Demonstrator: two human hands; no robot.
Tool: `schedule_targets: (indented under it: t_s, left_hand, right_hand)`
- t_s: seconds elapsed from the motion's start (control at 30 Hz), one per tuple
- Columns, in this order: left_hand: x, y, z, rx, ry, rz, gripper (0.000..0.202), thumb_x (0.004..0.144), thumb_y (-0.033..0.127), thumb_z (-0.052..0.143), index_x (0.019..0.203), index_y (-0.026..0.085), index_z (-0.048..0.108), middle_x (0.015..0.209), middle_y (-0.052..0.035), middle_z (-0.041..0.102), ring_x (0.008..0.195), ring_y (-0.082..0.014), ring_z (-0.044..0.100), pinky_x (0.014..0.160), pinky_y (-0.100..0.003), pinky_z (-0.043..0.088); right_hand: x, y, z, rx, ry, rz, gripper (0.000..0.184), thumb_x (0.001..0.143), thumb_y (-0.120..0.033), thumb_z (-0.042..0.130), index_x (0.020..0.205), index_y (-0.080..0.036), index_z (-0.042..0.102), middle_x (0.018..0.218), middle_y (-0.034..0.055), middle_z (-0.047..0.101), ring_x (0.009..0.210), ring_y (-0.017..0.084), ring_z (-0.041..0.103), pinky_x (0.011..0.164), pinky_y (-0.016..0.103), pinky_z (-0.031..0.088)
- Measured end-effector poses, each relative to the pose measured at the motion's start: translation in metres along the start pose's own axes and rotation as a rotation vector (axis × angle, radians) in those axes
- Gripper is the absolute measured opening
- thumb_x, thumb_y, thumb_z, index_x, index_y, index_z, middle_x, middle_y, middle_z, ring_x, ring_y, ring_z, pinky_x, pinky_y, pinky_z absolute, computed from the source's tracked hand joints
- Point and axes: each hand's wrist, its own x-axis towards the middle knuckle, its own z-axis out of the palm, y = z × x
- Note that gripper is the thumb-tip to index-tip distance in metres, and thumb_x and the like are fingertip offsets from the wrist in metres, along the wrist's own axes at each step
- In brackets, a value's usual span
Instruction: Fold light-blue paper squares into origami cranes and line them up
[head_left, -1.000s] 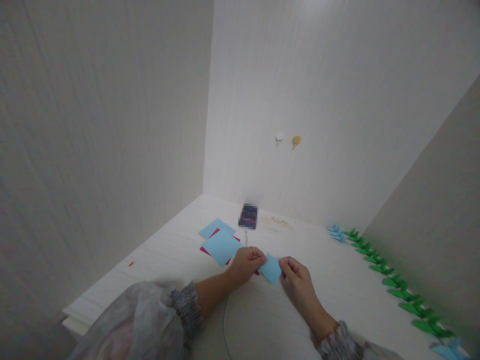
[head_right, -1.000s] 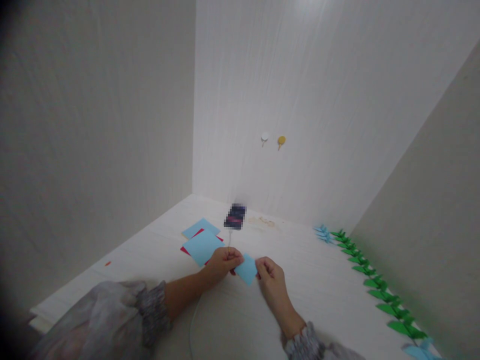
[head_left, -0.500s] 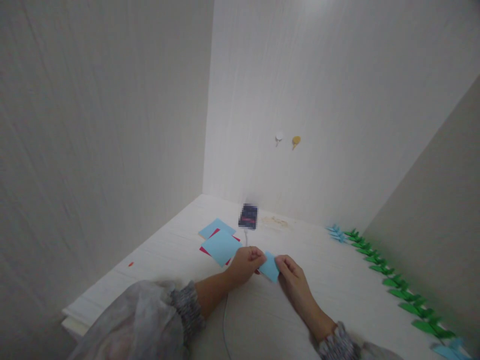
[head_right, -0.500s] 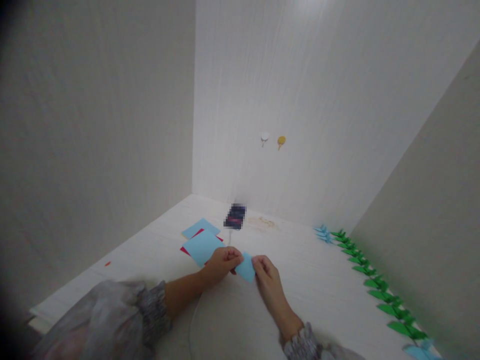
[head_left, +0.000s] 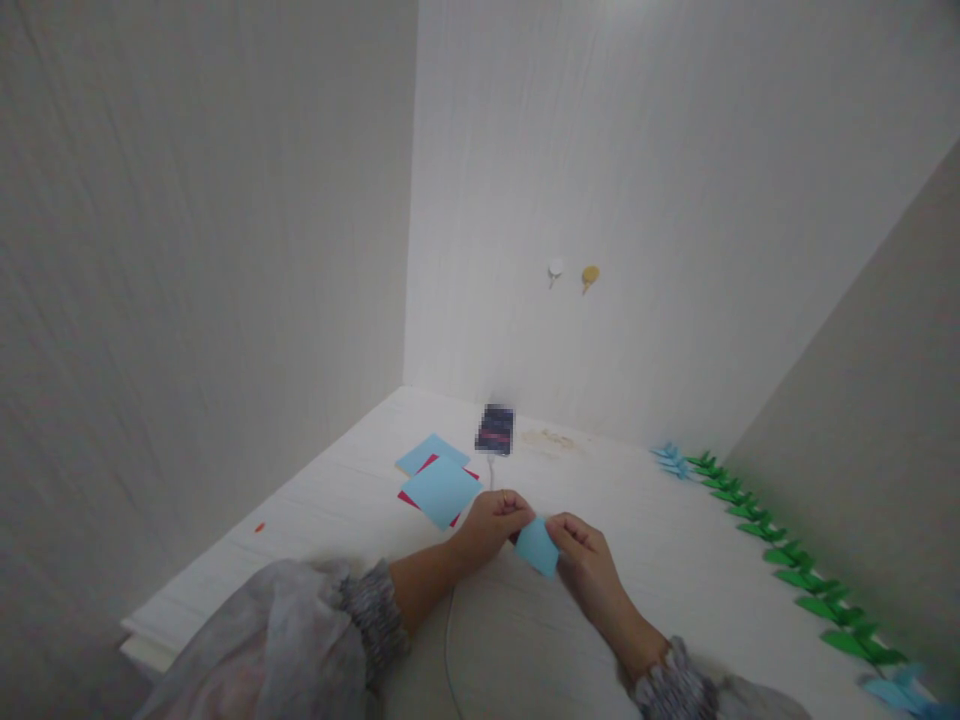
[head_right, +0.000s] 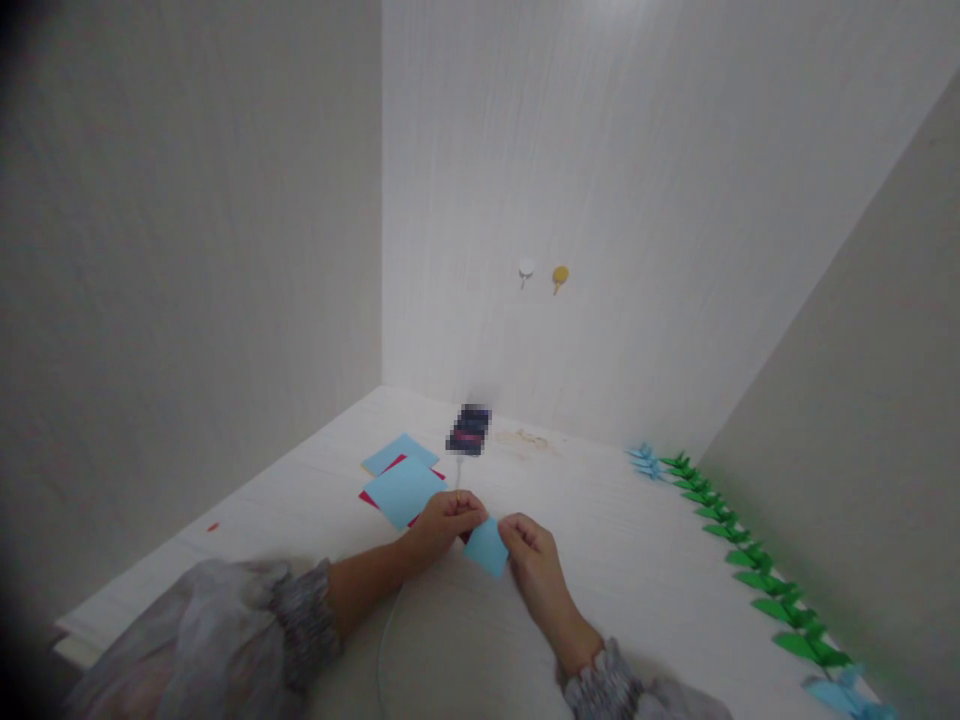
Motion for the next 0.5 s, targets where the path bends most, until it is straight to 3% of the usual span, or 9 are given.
schedule_targets:
  t_s: [0.2,0.37,0.43,0.5]
  left_hand:
    - [0.000,0.003,0.000,0.029,0.067,0.018,0.019,0.062,0.030,0.053,0.062,0.011,0.052,0.047,0.0035,0.046,0.043,-0.0068,0.043,0.045,-0.020,0.037]
    - [0.004,0.002,-0.006,0.041,0.220,0.028,0.019,0.062,0.031,0.052,0.061,0.012,0.051,0.047,0.0040,0.044,0.044,-0.0064,0.042,0.045,-0.019,0.035]
    - [0.005,0.001,-0.008,0.055,0.220,0.006,0.019,0.062,0.030,0.052,0.060,0.012,0.050,0.045,0.0042,0.043,0.043,-0.0064,0.041,0.044,-0.019,0.035]
    - [0.005,0.000,-0.008,0.080,0.203,0.010,0.019,0.061,0.031,0.052,0.059,0.012,0.050,0.044,0.0042,0.043,0.042,-0.0064,0.041,0.043,-0.019,0.035]
  right_hand:
    - [0.003,0.002,-0.004,0.032,0.041,0.005,0.026,0.072,-0.033,0.048,0.052,-0.016,0.051,0.047,-0.0025,0.046,0.047,0.011,0.043,0.049,0.022,0.033]
    - [0.006,0.004,-0.014,0.052,0.200,-0.054,0.023,0.072,-0.031,0.046,0.054,-0.018,0.048,0.048,-0.0032,0.045,0.048,0.011,0.041,0.049,0.022,0.033]
    - [0.006,0.002,-0.014,-0.005,0.235,-0.115,0.022,0.073,-0.032,0.046,0.057,-0.018,0.049,0.052,-0.0022,0.048,0.054,0.012,0.044,0.053,0.022,0.035]
    - [0.004,0.000,-0.010,-0.085,0.187,-0.172,0.016,0.071,-0.032,0.049,0.068,-0.018,0.053,0.066,0.0008,0.054,0.065,0.014,0.047,0.059,0.023,0.037]
